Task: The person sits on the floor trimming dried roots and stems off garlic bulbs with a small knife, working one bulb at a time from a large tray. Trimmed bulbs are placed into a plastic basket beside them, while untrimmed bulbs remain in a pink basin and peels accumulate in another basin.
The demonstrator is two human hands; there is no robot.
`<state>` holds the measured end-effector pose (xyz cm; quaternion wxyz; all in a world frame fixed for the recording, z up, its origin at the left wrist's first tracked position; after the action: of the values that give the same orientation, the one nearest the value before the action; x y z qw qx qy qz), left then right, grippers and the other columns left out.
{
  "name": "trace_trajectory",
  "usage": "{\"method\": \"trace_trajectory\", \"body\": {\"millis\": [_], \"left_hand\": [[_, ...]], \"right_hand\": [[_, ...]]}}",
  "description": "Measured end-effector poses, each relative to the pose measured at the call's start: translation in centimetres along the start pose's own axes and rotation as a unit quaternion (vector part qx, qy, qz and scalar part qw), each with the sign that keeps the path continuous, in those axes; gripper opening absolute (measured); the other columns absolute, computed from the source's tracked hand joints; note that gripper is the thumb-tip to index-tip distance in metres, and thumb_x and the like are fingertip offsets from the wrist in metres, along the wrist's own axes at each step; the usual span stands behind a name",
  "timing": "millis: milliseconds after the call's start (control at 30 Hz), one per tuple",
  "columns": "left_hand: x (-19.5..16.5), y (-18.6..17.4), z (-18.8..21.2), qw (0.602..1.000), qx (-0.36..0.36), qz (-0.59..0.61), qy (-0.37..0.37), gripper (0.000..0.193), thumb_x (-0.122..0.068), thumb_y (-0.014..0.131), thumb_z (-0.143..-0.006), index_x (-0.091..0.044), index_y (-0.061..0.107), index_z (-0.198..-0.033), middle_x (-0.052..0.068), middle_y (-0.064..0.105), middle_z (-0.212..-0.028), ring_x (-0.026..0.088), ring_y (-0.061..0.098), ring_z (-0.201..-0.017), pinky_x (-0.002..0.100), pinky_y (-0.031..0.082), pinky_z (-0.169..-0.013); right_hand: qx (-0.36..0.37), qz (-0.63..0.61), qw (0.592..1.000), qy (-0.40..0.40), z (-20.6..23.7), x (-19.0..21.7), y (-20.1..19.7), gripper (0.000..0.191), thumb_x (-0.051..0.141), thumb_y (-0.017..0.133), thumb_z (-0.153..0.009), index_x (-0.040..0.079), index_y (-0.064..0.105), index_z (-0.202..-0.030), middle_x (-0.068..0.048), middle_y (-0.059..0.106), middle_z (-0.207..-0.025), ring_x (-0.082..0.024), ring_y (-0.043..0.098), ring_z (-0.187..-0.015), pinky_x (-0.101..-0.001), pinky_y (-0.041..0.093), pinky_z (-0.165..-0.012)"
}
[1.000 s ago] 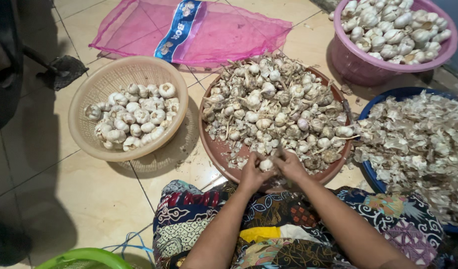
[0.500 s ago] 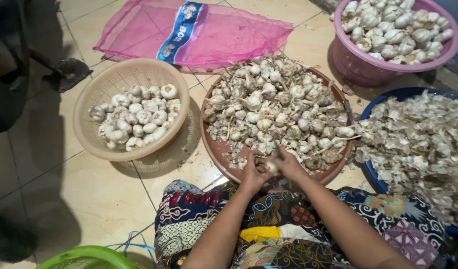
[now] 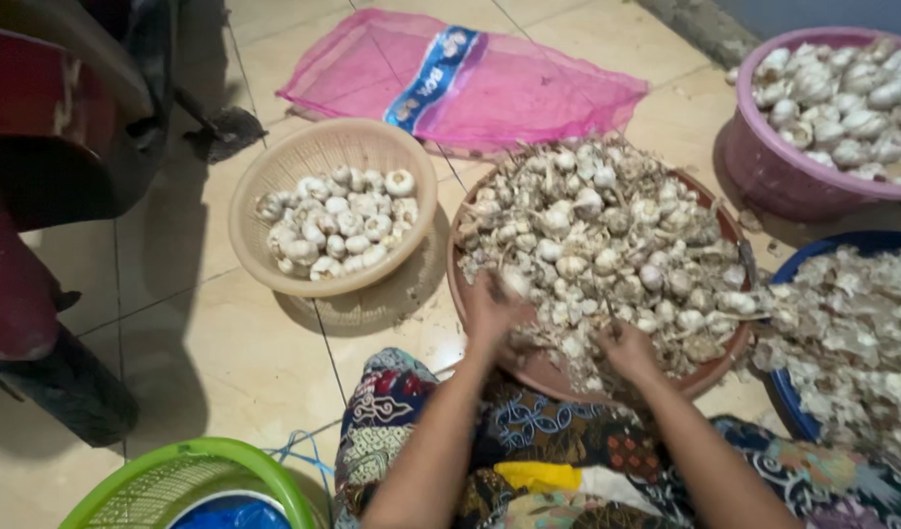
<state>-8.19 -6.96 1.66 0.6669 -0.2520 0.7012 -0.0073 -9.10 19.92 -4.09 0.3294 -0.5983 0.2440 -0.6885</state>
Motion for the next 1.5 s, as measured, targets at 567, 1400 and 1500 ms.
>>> {"method": "trace_trajectory", "body": {"millis": [567,1400,1500], "left_hand": [[8.8,4.7,5.3,0.878,0.291,-0.374,0.065,0.032,-0.044,0.073,-0.083,-0.014,0.080,-0.092,0.017,0.073,-0.095,0.038,0.070,-0.091,0.050,0.055,-0.086],[4.6,9.7,13.1,0.840,0.476,-0.251,0.069,0.043,-0.047,0.074,-0.087,-0.011,0.073,-0.111,0.017,0.073,-0.108,0.036,0.069,-0.100,0.045,0.053,-0.090],[6.8,8.7,12.4,0.897,0.420,-0.130,0.047,0.037,-0.041,0.074,-0.090,-0.009,0.072,-0.110,0.017,0.074,-0.103,0.032,0.071,-0.096,0.042,0.056,-0.086]], "right_hand": [[0.239,0.209,0.947,-0.050,5.8,-3.5,3.0,0.031,0.020,0.065,-0.082,0.017,0.079,-0.110,-0.016,0.075,-0.109,-0.033,0.072,-0.104,-0.0429,0.055,-0.095],[0.013,0.269,0.963,-0.001,3.3,-1.3,-3.0,0.038,0.037,0.076,-0.081,0.023,0.069,-0.116,-0.014,0.065,-0.118,-0.040,0.067,-0.103,-0.0498,0.054,-0.088],[0.003,0.219,0.974,0.063,2.7,-3.3,-2.8,0.033,0.024,0.070,-0.087,0.017,0.070,-0.119,-0.019,0.072,-0.109,-0.042,0.069,-0.104,-0.0506,0.054,-0.092]]}}
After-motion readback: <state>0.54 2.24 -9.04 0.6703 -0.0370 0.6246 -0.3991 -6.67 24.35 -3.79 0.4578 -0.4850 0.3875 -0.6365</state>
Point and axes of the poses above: each hand's wrist, its own z-axis away from the middle knuckle, its own y-axis out of the palm, x = y × z, the point moved 4 cm from there along -z, towards the middle knuckle
